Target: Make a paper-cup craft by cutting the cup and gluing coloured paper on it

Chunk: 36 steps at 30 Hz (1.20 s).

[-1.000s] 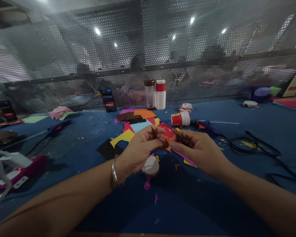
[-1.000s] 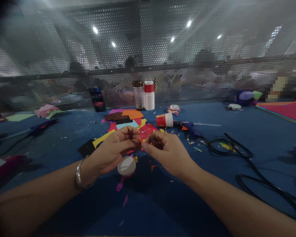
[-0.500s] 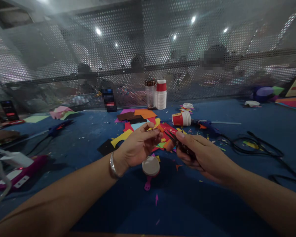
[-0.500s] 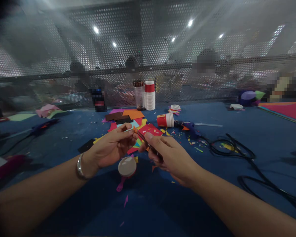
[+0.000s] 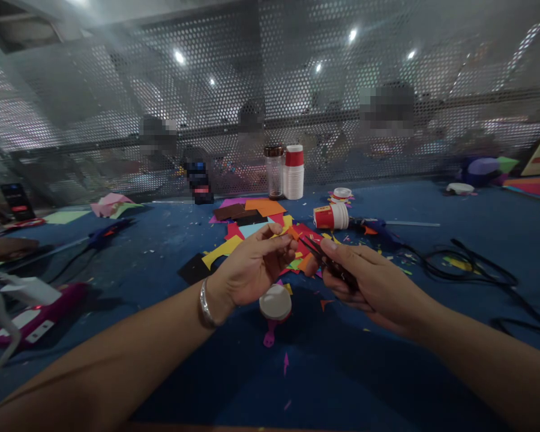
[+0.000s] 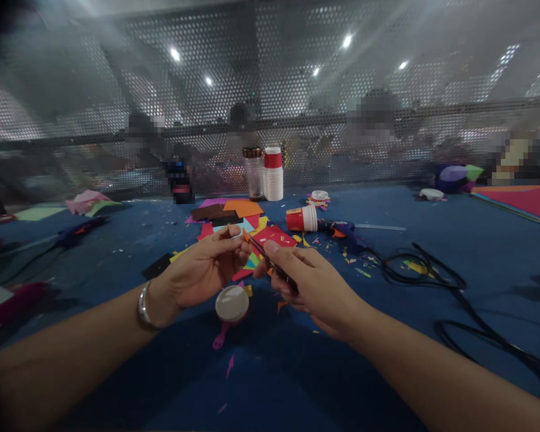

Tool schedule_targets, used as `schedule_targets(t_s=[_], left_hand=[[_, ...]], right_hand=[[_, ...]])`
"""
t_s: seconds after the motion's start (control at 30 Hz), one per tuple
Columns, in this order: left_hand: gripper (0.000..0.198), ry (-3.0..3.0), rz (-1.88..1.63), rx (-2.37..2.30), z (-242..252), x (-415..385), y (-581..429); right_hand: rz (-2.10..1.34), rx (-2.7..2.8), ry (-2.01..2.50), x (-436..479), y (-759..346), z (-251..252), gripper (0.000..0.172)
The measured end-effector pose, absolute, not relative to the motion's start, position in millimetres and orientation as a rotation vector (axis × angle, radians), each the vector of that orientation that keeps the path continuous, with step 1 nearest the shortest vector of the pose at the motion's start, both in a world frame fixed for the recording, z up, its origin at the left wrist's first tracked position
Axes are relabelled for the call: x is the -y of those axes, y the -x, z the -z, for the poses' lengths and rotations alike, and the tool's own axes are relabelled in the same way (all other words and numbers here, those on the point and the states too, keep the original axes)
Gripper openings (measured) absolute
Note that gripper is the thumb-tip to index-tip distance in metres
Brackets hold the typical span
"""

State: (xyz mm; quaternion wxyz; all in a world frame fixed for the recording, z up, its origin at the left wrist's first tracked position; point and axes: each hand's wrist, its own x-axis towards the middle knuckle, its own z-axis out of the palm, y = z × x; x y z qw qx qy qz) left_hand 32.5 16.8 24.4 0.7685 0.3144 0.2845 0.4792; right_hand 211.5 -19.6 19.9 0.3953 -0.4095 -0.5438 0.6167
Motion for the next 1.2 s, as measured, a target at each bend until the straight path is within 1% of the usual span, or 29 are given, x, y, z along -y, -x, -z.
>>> schedule_targets(t_s=[0.13, 0.4, 0.7, 1.03, 1.2], left_hand=[[0.023, -0.752, -1.067, -0.585, -22, -16, -33], [0.035, -1.07, -1.205, -0.482, -14, -7, -37], [0.042, -1.135, -1.257, -0.407, -14, -3, -41], [0.042, -1.161, -1.286, -0.425, -14, -1, -40], [0.041, -1.273, -1.323, -0.46, -13, -3, -39]], right_hand=[[-1.576, 1.353, 1.028, 20, -211, -19, 0.047], [-1.635, 1.28, 0.987, 22, -209, -17, 0.05], [-1.591, 1.27, 1.067, 25, -207, -17, 0.053], [-1.564, 1.333, 1.095, 26, -205, -20, 0.055], [-1.536, 1.357, 1.096, 26, -205, -18, 0.056]])
